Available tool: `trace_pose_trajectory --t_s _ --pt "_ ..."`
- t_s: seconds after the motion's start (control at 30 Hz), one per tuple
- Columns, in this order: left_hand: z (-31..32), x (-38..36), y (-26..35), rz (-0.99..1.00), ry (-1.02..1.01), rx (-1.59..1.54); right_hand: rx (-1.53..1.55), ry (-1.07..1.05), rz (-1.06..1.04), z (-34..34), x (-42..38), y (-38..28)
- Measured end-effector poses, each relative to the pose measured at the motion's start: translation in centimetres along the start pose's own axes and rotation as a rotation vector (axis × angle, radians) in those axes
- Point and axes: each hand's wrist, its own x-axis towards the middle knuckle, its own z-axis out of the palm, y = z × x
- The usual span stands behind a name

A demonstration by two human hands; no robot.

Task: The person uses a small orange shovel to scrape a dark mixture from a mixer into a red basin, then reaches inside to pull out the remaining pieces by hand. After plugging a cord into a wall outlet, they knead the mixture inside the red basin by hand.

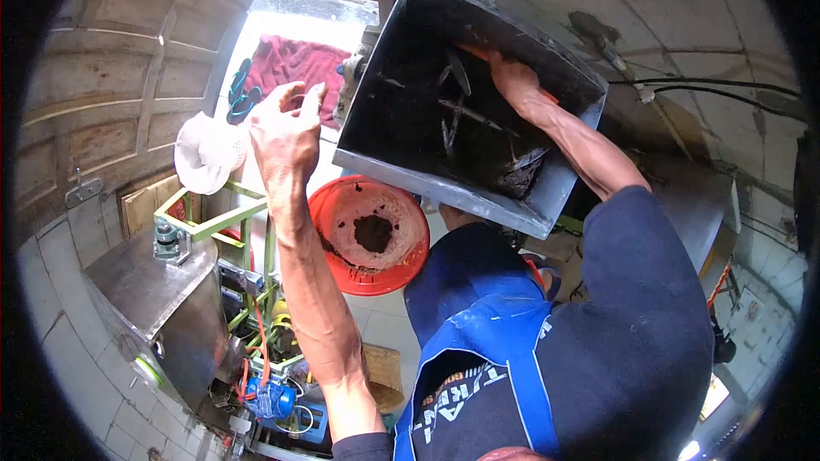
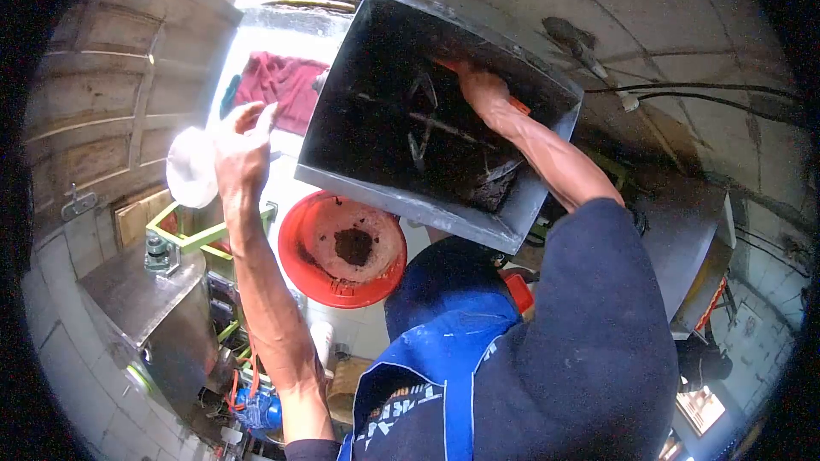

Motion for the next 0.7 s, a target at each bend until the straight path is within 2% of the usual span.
trace_pose_trajectory --t_s 0.03,0.1,0.13,0.17,0.23,0.3,0.33,0.37,0.4,0.47,0.5,0.6,0.7 --pt "-0.1 -0.2 0.3 -0.008 -0.009 0.023 0.048 0.028 0.054 5.2 -0.1 2.3" --pt "-0.5 -0.2 0.8 -0.010 -0.005 0.058 -0.088 -0.214 0.049 6.0 -0.5 3.2" --pt "-0.3 -0.1 0.4 0.067 0.021 0.056 -0.091 -0.221 0.043 7.9 -1.2 4.5" --pt "-0.3 -0.1 0.1 0.039 -0.004 0.056 -0.184 -0.243 0.081 11.2 -2.2 6.5" --pt "-0.5 0.1 0.4 0.066 0.007 0.065 -0.062 -0.239 0.270 7.0 -1.2 4.4" --pt "-0.1 -0.1 -0.4 0.066 -0.002 -0.048 0.003 -0.181 0.243 -1.7 -2.6 -0.8" --pt "-0.2 0.0 0.1 0.041 -0.008 -0.098 0.077 -0.095 0.212 -4.2 -2.0 -2.1" --pt "-0.3 0.1 0.4 0.044 -0.001 -0.112 0.082 -0.140 0.291 -4.9 -1.1 -2.1" --pt "-0.5 -0.1 0.6 0.017 -0.027 -0.092 0.078 -0.139 0.296 -3.6 -1.2 -1.3" --pt "-0.7 -0.1 0.6 0.004 -0.045 -0.079 -0.005 -0.305 0.280 3.6 -1.8 3.8" --pt "-0.7 0.0 0.4 0.021 -0.062 -0.063 0.154 -0.139 0.383 10.2 -2.7 8.2" --pt "-0.6 -0.1 0.1 0.072 -0.045 -0.017 0.116 -0.161 0.259 4.4 -5.6 4.2" --pt "-0.3 -0.2 0.1 0.081 -0.003 -0.099 0.131 -0.230 0.310 -3.0 -2.4 -1.8"
